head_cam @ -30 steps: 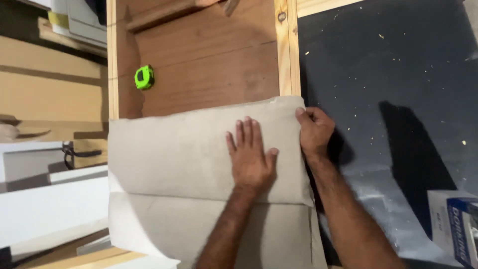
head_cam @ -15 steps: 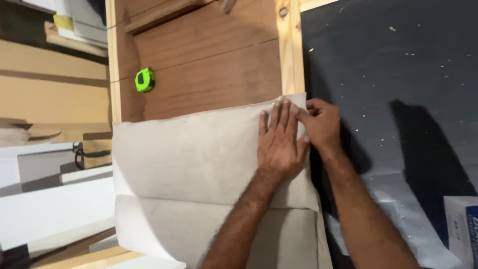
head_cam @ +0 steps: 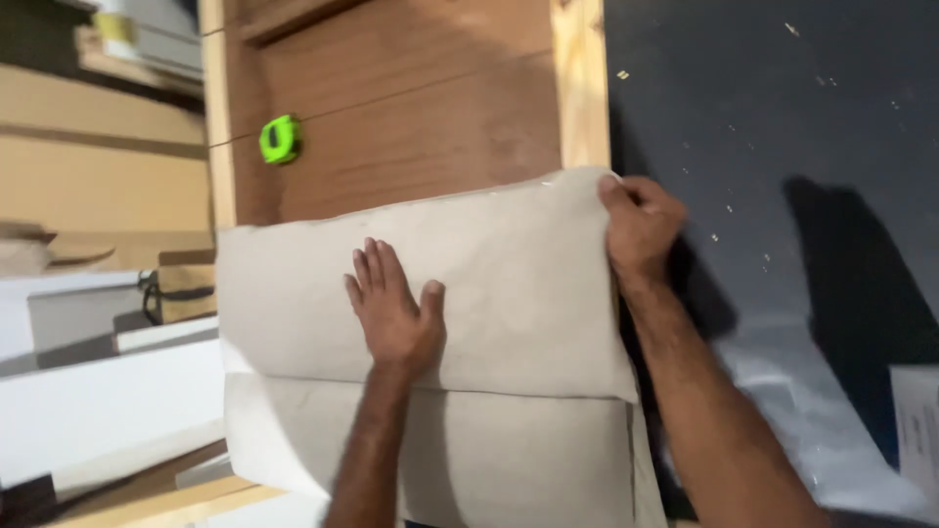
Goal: Attaching fabric to a wooden frame using a pneumatic stapler and measuring the dimensions
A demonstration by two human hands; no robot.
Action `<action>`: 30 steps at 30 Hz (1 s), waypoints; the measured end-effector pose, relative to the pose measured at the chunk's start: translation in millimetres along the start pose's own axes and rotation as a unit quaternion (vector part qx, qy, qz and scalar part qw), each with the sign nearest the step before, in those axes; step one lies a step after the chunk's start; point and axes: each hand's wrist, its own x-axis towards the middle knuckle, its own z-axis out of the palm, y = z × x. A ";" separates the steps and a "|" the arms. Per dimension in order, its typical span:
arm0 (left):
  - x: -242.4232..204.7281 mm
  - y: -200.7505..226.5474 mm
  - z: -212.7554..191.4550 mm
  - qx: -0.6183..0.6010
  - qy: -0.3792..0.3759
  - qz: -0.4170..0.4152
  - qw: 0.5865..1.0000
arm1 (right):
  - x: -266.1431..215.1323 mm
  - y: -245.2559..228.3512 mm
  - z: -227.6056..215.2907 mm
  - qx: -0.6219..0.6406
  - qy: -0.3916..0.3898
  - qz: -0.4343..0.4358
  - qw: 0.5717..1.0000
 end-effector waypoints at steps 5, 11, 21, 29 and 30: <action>27.9 84.8 14.3 0.064 -0.002 -0.003 0.998 | 3.9 -12.2 -1.3 -0.060 -0.028 -0.017 0.998; 46.9 168.5 49.7 -0.016 -0.049 0.154 0.987 | 1.3 10.5 -0.6 0.050 0.007 0.158 0.986; 51.2 152.4 59.8 -0.057 -0.001 0.197 0.979 | -2.4 -4.8 -5.1 0.040 -0.038 0.152 0.987; 8.1 34.1 5.1 0.029 -0.009 0.071 0.997 | 8.3 5.1 5.1 0.054 0.027 0.061 0.996; -3.5 47.0 13.0 0.048 -0.023 0.082 0.995 | 8.6 8.7 3.6 0.033 0.005 0.049 0.998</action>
